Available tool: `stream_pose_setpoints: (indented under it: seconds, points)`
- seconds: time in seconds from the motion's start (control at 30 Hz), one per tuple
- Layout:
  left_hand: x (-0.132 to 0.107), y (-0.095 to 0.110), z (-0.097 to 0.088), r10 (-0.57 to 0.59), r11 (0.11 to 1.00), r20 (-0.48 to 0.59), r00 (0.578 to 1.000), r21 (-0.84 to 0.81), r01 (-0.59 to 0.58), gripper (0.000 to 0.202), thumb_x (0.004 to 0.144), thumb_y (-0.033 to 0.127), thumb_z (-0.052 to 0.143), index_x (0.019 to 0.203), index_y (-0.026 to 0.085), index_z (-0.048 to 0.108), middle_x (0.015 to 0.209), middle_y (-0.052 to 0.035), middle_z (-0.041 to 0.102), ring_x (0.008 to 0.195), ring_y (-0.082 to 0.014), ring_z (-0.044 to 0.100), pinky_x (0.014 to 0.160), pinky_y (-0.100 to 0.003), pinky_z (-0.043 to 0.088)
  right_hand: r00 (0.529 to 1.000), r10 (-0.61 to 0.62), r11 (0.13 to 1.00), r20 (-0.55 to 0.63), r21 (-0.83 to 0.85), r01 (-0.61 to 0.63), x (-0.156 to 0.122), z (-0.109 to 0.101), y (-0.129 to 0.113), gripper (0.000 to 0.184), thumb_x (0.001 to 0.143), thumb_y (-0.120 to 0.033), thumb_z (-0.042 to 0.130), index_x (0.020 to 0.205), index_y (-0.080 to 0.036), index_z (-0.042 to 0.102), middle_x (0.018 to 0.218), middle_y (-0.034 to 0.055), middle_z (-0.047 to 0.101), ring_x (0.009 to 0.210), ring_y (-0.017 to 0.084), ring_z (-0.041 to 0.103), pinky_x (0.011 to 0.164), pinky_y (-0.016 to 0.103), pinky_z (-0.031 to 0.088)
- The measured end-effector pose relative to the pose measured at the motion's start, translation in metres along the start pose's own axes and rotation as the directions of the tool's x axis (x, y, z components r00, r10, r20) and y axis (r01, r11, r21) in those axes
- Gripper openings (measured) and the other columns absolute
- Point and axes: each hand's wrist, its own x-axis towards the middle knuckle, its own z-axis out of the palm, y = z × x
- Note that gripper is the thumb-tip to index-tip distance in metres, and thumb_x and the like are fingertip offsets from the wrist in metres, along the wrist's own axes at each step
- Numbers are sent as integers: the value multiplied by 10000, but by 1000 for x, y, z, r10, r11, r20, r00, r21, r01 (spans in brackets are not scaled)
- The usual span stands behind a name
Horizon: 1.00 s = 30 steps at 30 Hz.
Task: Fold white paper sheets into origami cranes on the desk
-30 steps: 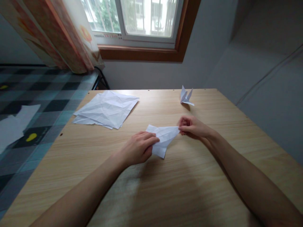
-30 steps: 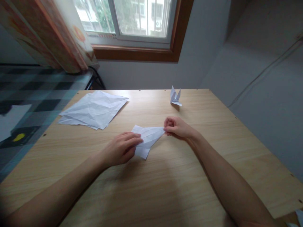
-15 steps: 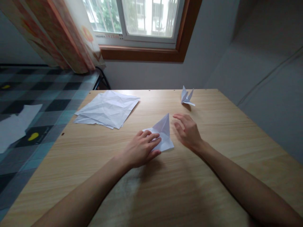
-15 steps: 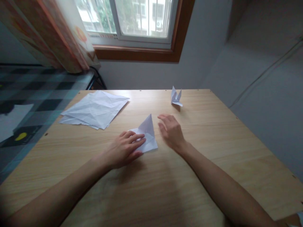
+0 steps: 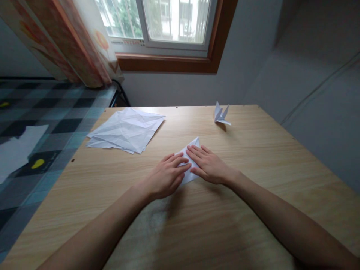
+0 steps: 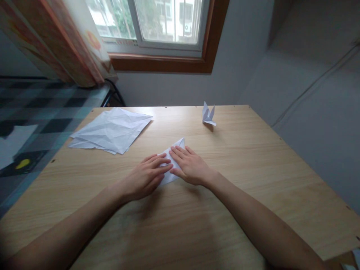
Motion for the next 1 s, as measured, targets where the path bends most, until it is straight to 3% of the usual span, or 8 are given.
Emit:
stream_pose_setpoints:
  seconds: [0.1, 0.4, 0.57, 0.67, 0.77, 0.9, 1.0]
  points:
    - [-1, -5, -2, 12, 1000, 29, 1000, -5, -12, 432, 920, 171, 460, 1326, 237, 591, 1355, -95, 601, 1322, -287, 502, 1130, -523, 364, 999, 48, 999, 25, -12, -47, 0, -3, 3, 599, 1015, -460, 348, 1523, -143, 342, 1593, 139, 308, 1485, 274, 289, 1200, 527, 252]
    - [-3, -10, -2, 18, 998, 109, 994, 53, -24, 426, 949, 357, 528, 1375, 366, 547, 1540, -107, 423, 1412, -347, 393, 1118, -600, 314, 957, 290, 957, 4, -20, -290, 3, -3, 26, 644, 972, -505, 421, 1531, -198, 334, 1602, 96, 312, 1488, 324, 268, 1190, 592, 210]
    - [-2, -5, -3, -27, 995, 108, 994, 95, 17, 460, 935, 438, 550, 1383, 338, 536, 1540, -112, 423, 1396, -359, 407, 1115, -590, 317, 905, 411, 911, -109, 7, -413, 5, -1, 27, 617, 971, -450, 435, 1477, -98, 415, 1552, 176, 394, 1447, 342, 338, 1173, 585, 227]
    - [-1, -1, -3, -88, 989, 93, 992, 126, 76, 545, 919, 502, 553, 1398, 245, 514, 1511, -145, 453, 1376, -348, 424, 1111, -556, 332, 893, 405, 914, -198, 93, -394, 5, 0, 25, 526, 947, -440, 491, 1330, -91, 582, 1448, 201, 523, 1365, 336, 445, 1144, 541, 289]
    - [0, 0, -3, -141, 983, 46, 989, 126, 134, 571, 890, 525, 589, 1348, 187, 537, 1459, -149, 506, 1328, -329, 459, 1094, -511, 361, 903, 361, 925, -234, 209, -316, 5, 2, 21, 417, 888, -415, 605, 1190, -139, 683, 1343, 166, 617, 1286, 320, 512, 1102, 514, 340]
    - [0, -1, -1, -188, 977, -33, 982, 100, 190, 446, 866, 503, 633, 1210, 220, 609, 1409, -132, 533, 1258, -328, 497, 1043, -510, 403, 887, 385, 896, -256, 333, -293, 7, 5, 12, 305, 832, -329, 683, 1098, -184, 718, 1247, 120, 676, 1225, 304, 553, 1068, 512, 355]
    - [-1, -4, 3, -236, 968, -107, 966, 65, 244, 596, 810, 502, 702, 1310, 229, 525, 1448, -150, 479, 1289, -344, 468, 1049, -522, 396, 872, 399, 877, -285, 395, -273, 7, 4, 10, 228, 811, -276, 691, 1027, -208, 715, 1179, 97, 705, 1196, 296, 571, 1046, 514, 365]
